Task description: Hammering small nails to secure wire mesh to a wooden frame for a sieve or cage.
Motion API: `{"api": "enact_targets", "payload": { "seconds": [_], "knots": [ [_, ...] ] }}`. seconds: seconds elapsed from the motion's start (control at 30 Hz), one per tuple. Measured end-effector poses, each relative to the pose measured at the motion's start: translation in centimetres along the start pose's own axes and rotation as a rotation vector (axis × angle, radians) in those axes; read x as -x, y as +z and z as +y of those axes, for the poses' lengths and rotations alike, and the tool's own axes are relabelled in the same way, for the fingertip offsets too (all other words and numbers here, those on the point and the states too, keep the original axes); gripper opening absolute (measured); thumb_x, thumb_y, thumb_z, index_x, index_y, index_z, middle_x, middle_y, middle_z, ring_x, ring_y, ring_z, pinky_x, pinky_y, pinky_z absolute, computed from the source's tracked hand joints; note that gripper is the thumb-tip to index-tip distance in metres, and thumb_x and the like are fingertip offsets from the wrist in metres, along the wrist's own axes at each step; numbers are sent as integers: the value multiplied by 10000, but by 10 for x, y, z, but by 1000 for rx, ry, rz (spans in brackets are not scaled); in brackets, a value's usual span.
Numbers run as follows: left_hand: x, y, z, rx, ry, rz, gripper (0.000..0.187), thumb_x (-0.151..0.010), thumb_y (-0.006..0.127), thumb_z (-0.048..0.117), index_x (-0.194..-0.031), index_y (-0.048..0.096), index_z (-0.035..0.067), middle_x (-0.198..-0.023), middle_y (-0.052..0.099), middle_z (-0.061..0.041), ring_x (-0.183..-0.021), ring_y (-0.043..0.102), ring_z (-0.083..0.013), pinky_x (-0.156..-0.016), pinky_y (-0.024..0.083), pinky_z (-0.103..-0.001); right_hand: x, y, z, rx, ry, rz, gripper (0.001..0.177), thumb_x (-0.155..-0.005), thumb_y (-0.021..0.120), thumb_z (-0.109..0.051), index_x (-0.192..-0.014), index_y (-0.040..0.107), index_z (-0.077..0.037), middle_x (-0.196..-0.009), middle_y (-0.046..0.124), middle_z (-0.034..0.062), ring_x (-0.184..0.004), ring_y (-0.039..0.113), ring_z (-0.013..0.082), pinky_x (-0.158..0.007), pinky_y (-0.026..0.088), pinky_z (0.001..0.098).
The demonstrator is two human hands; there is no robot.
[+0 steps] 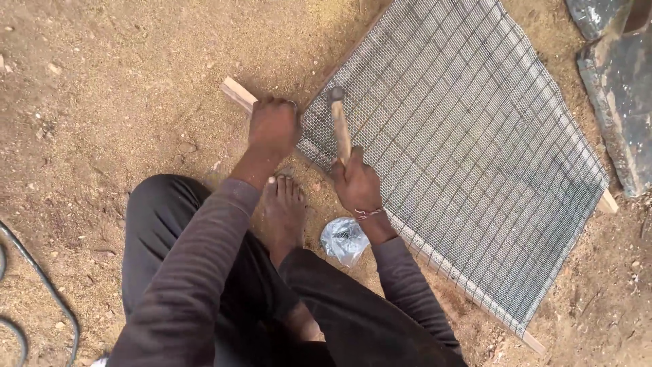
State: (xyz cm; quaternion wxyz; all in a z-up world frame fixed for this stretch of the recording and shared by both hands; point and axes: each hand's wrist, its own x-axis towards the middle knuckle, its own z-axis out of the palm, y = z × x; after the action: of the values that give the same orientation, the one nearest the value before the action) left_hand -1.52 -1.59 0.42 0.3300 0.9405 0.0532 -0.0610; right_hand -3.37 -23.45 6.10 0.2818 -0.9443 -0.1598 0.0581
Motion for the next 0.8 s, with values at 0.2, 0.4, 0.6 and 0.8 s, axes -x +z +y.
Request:
{"api": "enact_targets", "payload": {
  "seconds": [0.2, 0.4, 0.6, 0.8],
  "knots": [
    [83, -10, 102, 417, 351, -49, 176, -898, 628, 149, -783, 645, 17, -884, 650, -182, -852, 649, -339, -808, 524, -505, 25, -58, 24, -218, 387, -128, 179, -1016, 590, -202, -1010, 546, -29, -590, 574, 78, -414, 523, 143, -341, 409, 315],
    [137, 152, 121, -117, 907, -499, 189, -824, 653, 123, -944, 783, 58, -1022, 716, -181, -1005, 681, -352, -816, 570, -487, 142, -115, 69, -416, 420, 199, 142, -1013, 505, -173, -1011, 530, -34, -607, 588, 37, -382, 519, 99, -308, 466, 269],
    [130, 187, 113, -348, 955, -534, 242, -852, 661, 124, -1006, 755, -39, -1050, 701, -218, -1000, 685, -346, -795, 581, -472, 238, -145, 75, -564, 623, 405, 186, -981, 512, -160, -1088, 548, -11, -576, 503, 28, -400, 419, 111, -341, 384, 302],
    [130, 183, 116, -452, 789, -489, 282, -857, 660, 107, -1085, 721, -49, -1197, 638, -219, -1110, 627, -355, -835, 582, -480, 261, -138, 80, -783, 863, 523, 226, -984, 536, -191, -1111, 538, -5, -582, 442, 42, -449, 374, 139, -399, 331, 327]
  ]
}}
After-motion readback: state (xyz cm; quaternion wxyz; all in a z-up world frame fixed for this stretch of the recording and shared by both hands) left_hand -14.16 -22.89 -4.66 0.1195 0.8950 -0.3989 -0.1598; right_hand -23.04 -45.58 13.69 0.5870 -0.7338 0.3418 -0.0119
